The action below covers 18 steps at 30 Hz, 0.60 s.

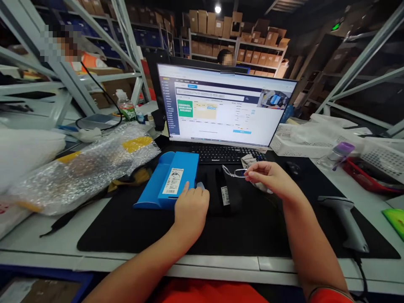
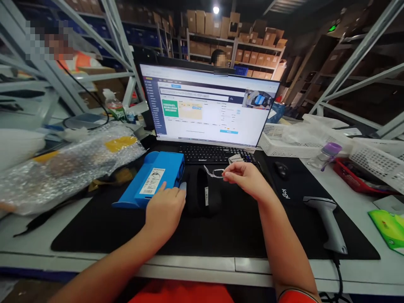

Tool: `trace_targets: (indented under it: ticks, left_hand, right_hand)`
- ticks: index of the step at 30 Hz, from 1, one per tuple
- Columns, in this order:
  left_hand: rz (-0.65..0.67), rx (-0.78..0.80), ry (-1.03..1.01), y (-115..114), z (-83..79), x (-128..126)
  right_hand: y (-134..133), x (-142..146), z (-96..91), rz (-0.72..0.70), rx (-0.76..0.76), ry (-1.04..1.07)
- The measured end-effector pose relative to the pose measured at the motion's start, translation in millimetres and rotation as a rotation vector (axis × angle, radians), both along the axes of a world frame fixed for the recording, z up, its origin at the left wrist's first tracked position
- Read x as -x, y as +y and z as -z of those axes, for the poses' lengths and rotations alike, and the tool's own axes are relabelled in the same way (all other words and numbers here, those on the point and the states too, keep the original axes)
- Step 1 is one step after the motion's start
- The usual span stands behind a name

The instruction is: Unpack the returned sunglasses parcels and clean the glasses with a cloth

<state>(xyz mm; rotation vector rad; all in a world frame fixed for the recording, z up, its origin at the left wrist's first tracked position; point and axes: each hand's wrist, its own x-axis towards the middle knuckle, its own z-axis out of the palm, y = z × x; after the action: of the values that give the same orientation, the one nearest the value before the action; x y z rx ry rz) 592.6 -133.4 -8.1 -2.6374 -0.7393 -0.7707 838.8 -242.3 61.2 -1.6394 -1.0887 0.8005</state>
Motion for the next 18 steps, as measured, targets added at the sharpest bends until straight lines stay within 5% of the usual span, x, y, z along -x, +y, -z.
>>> trace_targets:
  ticks: [7, 13, 18]
  left_hand:
    - [0.016, 0.271, 0.222, -5, -4.3, 0]
    - [0.224, 0.289, -0.005, -7, -1.8, 7]
    - [0.286, 0.269, -0.180, -5, -3.1, 8]
  right_hand:
    - [19, 52, 34.5, -0.115, 0.021, -0.576]
    - [17, 82, 47.1, -0.224, 0.141, -0.913]
    - [16, 89, 39.9, -0.267, 0.227, -1.091]
